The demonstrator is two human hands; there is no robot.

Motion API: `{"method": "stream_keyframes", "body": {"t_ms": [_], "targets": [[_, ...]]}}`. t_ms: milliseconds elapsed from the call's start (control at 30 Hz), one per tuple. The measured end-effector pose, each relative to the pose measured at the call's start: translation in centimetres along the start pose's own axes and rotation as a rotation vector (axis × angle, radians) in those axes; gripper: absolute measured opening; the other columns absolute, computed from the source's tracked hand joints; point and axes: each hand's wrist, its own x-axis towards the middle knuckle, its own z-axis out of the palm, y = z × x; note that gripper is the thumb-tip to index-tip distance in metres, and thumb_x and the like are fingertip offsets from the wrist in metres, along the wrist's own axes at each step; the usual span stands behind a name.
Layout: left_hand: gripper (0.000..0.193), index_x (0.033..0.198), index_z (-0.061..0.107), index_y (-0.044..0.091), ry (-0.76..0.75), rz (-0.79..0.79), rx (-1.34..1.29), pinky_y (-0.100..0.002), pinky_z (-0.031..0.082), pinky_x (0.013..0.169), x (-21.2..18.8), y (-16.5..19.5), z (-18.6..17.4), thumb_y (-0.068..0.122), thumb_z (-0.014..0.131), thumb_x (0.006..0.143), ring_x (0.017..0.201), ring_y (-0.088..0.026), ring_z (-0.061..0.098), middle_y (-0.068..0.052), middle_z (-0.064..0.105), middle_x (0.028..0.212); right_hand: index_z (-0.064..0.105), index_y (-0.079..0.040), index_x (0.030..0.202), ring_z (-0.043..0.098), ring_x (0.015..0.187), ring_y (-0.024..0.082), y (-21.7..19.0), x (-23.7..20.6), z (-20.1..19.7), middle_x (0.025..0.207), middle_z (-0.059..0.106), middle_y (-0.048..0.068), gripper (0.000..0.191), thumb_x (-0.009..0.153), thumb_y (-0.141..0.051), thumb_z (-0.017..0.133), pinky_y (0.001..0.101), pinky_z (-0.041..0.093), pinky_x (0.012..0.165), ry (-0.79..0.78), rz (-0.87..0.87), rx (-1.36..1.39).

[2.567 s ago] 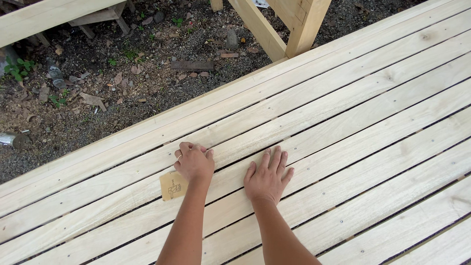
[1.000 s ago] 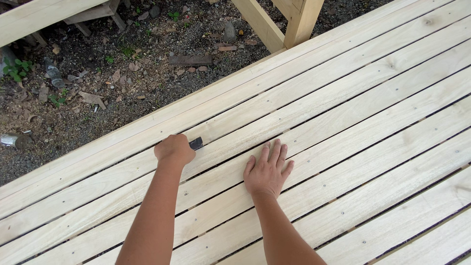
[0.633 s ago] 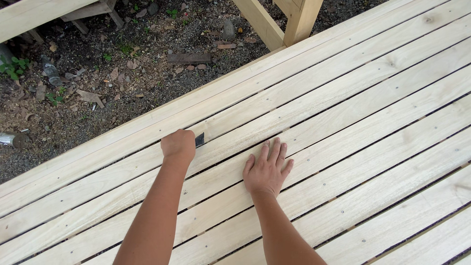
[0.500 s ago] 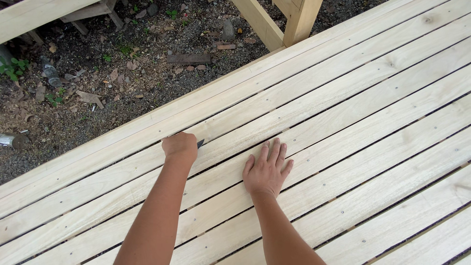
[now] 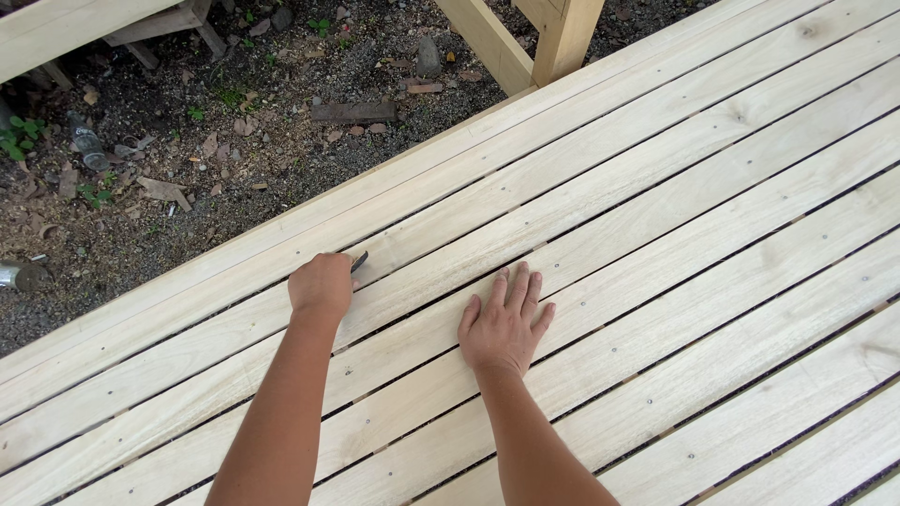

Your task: The person sands the slatted wooden surface of a large furniture frame by hand, rubbing a piece of sandpaper back and forth across the boards. They work progressively across different sections of the slats, steadying the frame with their other hand, with a box of sandpaper sheets resting on the frame.

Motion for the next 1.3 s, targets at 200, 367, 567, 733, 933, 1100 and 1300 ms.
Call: {"method": "stream_keyframes", "body": {"t_ms": [200, 367, 567, 733, 933, 1100, 1300], "targets": [[0.023, 0.114, 0.075, 0.030, -0.085, 0.082, -0.182, -0.044, 0.057, 0.086, -1.0, 0.0, -1.8, 0.030, 0.073, 0.091, 0.102, -0.028, 0.073, -0.006, 0.077, 0.103, 0.032, -0.011, 0.156, 0.007, 0.156, 0.030, -0.1, -0.1, -0.2, 0.168, 0.014, 0.012, 0.066, 0.099, -0.043, 0.033, 0.0597, 0.007, 0.121, 0.006, -0.007, -0.006], [0.019, 0.109, 0.076, 0.023, -0.061, 0.024, -0.038, -0.044, 0.059, 0.087, 0.0, 1.2, -1.6, 0.032, 0.074, 0.093, 0.106, -0.031, 0.072, -0.009, 0.076, 0.107, 0.032, -0.011, 0.156, 0.006, 0.156, 0.030, -0.2, -0.1, -0.3, 0.168, 0.014, 0.012, 0.066, 0.099, -0.044, 0.034, 0.0596, 0.007, 0.121, -0.012, 0.009, -0.006], [0.016, 0.102, 0.079, 0.013, 0.011, 0.047, 0.039, -0.041, 0.061, 0.087, 0.6, 0.7, 0.0, 0.010, 0.072, 0.089, 0.103, -0.031, 0.074, -0.012, 0.076, 0.108, 0.032, -0.010, 0.156, 0.008, 0.155, 0.031, 0.0, -0.2, -0.1, 0.168, 0.015, 0.012, 0.066, 0.098, -0.043, 0.035, 0.0598, 0.007, 0.121, 0.016, -0.008, 0.014], [0.012, 0.102, 0.076, 0.011, 0.094, 0.225, 0.005, -0.043, 0.059, 0.086, 0.1, 1.8, 1.7, 0.017, 0.068, 0.094, 0.101, -0.032, 0.072, -0.013, 0.073, 0.107, 0.034, -0.010, 0.155, 0.008, 0.156, 0.031, 0.0, -0.2, 0.0, 0.168, 0.016, 0.013, 0.065, 0.099, -0.043, 0.036, 0.0602, 0.007, 0.121, 0.028, -0.008, 0.023], [0.013, 0.103, 0.071, 0.008, 0.269, 0.396, -0.120, -0.044, 0.059, 0.082, 0.6, 6.7, 1.8, 0.006, 0.062, 0.094, 0.099, -0.032, 0.071, -0.012, 0.069, 0.107, 0.035, -0.010, 0.154, 0.008, 0.155, 0.031, 0.0, -0.2, -0.3, 0.167, 0.016, 0.013, 0.065, 0.098, -0.042, 0.036, 0.0607, 0.007, 0.121, 0.023, -0.003, 0.005], [0.021, 0.100, 0.074, 0.012, 0.134, 0.301, 0.013, -0.043, 0.059, 0.085, 1.0, 4.2, 0.9, -0.001, 0.060, 0.090, 0.102, -0.032, 0.071, -0.012, 0.070, 0.108, 0.034, -0.010, 0.154, 0.009, 0.155, 0.031, 0.1, -0.3, -0.2, 0.167, 0.016, 0.013, 0.065, 0.098, -0.042, 0.035, 0.0604, 0.007, 0.121, 0.025, -0.009, 0.003], [0.018, 0.098, 0.073, 0.011, 0.094, 0.309, 0.060, -0.044, 0.059, 0.084, 1.0, 2.8, 1.3, 0.002, 0.060, 0.091, 0.100, -0.033, 0.072, -0.014, 0.071, 0.105, 0.033, -0.010, 0.155, 0.008, 0.155, 0.031, 0.0, -0.4, -0.2, 0.167, 0.015, 0.013, 0.065, 0.098, -0.042, 0.036, 0.0604, 0.007, 0.121, 0.021, -0.002, 0.008]]}}
